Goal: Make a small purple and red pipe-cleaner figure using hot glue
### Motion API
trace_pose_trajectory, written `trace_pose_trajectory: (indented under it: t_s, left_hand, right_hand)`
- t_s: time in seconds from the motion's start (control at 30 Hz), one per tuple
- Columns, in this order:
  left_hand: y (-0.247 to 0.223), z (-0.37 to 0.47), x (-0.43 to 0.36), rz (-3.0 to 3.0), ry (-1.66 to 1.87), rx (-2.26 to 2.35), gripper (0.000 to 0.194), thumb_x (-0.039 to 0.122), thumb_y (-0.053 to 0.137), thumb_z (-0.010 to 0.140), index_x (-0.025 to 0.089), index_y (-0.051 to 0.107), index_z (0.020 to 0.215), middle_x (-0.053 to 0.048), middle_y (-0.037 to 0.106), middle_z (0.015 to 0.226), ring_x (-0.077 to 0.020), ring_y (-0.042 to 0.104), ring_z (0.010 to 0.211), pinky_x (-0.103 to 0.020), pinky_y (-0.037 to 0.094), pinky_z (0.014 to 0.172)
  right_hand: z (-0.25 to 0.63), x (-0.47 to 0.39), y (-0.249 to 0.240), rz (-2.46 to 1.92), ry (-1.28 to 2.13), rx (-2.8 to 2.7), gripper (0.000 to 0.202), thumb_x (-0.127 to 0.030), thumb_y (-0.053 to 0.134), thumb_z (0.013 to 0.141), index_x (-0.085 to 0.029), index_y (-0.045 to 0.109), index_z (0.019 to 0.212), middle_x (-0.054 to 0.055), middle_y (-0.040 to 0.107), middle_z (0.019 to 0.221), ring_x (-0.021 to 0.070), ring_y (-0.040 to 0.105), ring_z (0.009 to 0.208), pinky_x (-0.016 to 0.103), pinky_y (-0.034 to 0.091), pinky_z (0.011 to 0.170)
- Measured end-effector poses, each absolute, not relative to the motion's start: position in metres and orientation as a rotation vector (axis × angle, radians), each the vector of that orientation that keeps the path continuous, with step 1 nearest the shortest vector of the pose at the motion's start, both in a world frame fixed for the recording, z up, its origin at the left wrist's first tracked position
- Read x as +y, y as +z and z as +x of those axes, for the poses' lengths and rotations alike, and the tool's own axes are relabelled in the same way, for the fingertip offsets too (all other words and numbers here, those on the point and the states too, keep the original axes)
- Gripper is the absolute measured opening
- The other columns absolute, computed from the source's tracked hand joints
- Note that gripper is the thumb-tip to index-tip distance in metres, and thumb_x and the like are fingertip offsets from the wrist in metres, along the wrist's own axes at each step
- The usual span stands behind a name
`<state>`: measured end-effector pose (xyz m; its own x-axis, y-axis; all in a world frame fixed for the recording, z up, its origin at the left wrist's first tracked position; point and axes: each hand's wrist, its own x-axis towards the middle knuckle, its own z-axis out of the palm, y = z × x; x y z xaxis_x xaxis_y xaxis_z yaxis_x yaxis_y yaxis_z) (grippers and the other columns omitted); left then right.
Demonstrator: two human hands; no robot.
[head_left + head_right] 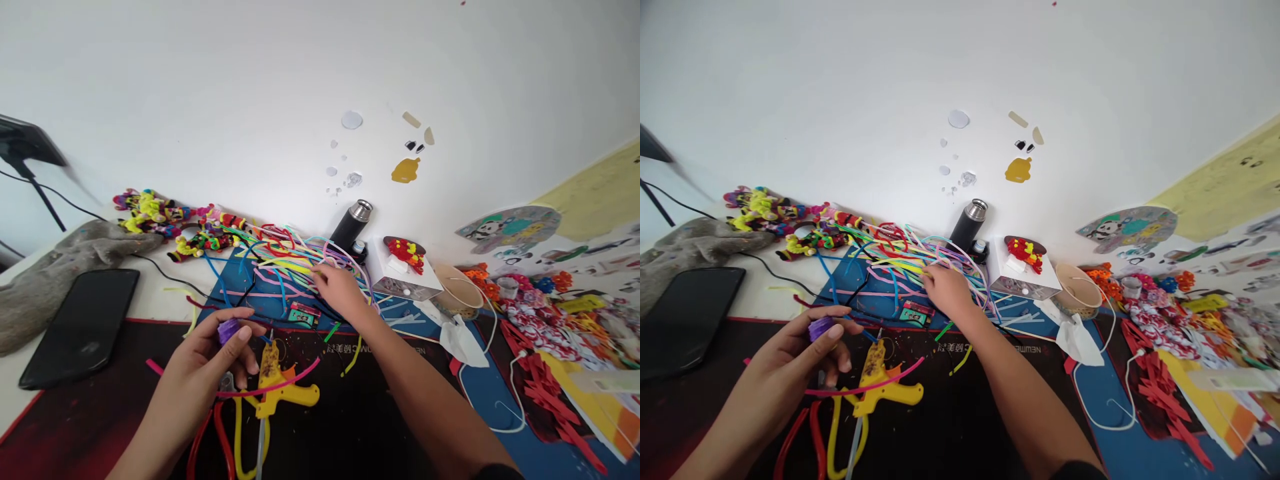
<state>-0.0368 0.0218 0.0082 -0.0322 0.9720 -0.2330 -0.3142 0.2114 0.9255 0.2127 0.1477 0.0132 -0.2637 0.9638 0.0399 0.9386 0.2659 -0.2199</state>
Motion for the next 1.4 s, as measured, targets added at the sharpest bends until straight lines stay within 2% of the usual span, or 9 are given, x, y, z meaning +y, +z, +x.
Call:
trace_pose_trajectory:
  t_s: [0.17, 0.3, 0.47, 0.7, 0.9, 1.07, 1.23, 1.4]
  left_hand:
    - [0.011, -0.035, 0.019, 0.755, 1.181, 1.102, 0.046, 0.053, 0.087, 0.088, 0.022, 0.072, 0.119, -0.006, 0.08, 0.101, -0.0154, 0.068, 0.06, -0.023, 0.055, 0.045]
    - [0.007, -0.04, 0.021, 0.782, 1.155, 1.081, 0.05, 0.055, 0.088, 0.086, 0.022, 0.073, 0.119, -0.007, 0.08, 0.102, -0.0167, 0.069, 0.059, -0.025, 0.056, 0.045]
    - [0.014, -0.038, 0.021, 0.761, 1.182, 1.106, 0.047, 0.053, 0.087, 0.087, 0.021, 0.073, 0.118, -0.007, 0.08, 0.1, -0.0152, 0.068, 0.057, -0.023, 0.054, 0.044]
    - [0.006, -0.038, 0.022, 0.775, 1.18, 1.056, 0.047, 0.055, 0.087, 0.087, 0.021, 0.074, 0.117, -0.009, 0.081, 0.099, -0.0156, 0.067, 0.055, -0.024, 0.054, 0.042]
    - [0.006, -0.04, 0.023, 0.806, 1.155, 1.049, 0.047, 0.055, 0.087, 0.087, 0.021, 0.074, 0.117, -0.009, 0.082, 0.099, -0.0167, 0.068, 0.057, -0.026, 0.056, 0.045]
    - [0.009, -0.039, 0.022, 0.807, 1.148, 1.057, 0.05, 0.057, 0.088, 0.084, 0.021, 0.075, 0.116, -0.01, 0.082, 0.098, -0.0175, 0.067, 0.056, -0.026, 0.055, 0.043]
    - [0.007, -0.037, 0.021, 0.787, 1.17, 1.091, 0.044, 0.053, 0.086, 0.087, 0.022, 0.076, 0.117, -0.008, 0.081, 0.098, -0.0161, 0.067, 0.058, -0.024, 0.053, 0.045]
    - [0.003, -0.041, 0.024, 0.857, 1.128, 1.081, 0.048, 0.058, 0.084, 0.089, 0.022, 0.073, 0.119, -0.01, 0.08, 0.103, -0.0172, 0.068, 0.061, -0.026, 0.054, 0.047]
  right_hand:
    - [0.223, 0.153, 0.009, -1.821, 0.203, -2.292, 0.028, -0.034, 0.057, 0.114, -0.023, 0.08, 0.126, 0.004, 0.087, 0.102, 0.0228, 0.08, 0.091, 0.03, 0.054, 0.08]
    - [0.201, 0.156, 0.01, -1.743, 0.199, -2.339, 0.029, -0.039, 0.057, 0.114, -0.03, 0.079, 0.132, 0.001, 0.087, 0.113, 0.022, 0.08, 0.1, 0.029, 0.053, 0.09]
    - [0.169, 0.166, 0.016, -1.759, 0.164, -2.386, 0.036, -0.043, 0.06, 0.111, -0.03, 0.073, 0.143, 0.006, 0.084, 0.127, 0.0284, 0.079, 0.113, 0.035, 0.055, 0.095]
    - [0.159, 0.176, 0.014, -1.839, 0.178, -2.394, 0.026, -0.032, 0.064, 0.108, -0.025, 0.079, 0.128, 0.01, 0.085, 0.12, 0.0313, 0.079, 0.107, 0.037, 0.054, 0.09]
    - [0.17, 0.174, 0.016, -1.772, 0.27, -2.254, 0.017, -0.026, 0.065, 0.105, -0.022, 0.08, 0.111, 0.007, 0.084, 0.094, 0.0269, 0.076, 0.089, 0.033, 0.047, 0.078]
    - [0.182, 0.171, 0.022, -1.642, 0.412, -2.065, 0.018, -0.031, 0.061, 0.105, -0.021, 0.076, 0.104, -0.002, 0.067, 0.071, 0.0195, 0.062, 0.067, 0.029, 0.04, 0.068]
    - [0.188, 0.168, 0.026, -1.518, 0.588, -1.91, 0.025, -0.041, 0.058, 0.104, -0.02, 0.071, 0.099, -0.004, 0.056, 0.066, 0.0172, 0.052, 0.062, 0.028, 0.039, 0.063]
    - [0.183, 0.149, 0.027, -1.419, 0.836, -1.896, 0.025, -0.045, 0.064, 0.097, -0.022, 0.069, 0.09, -0.005, 0.055, 0.065, 0.0154, 0.049, 0.059, 0.028, 0.038, 0.06]
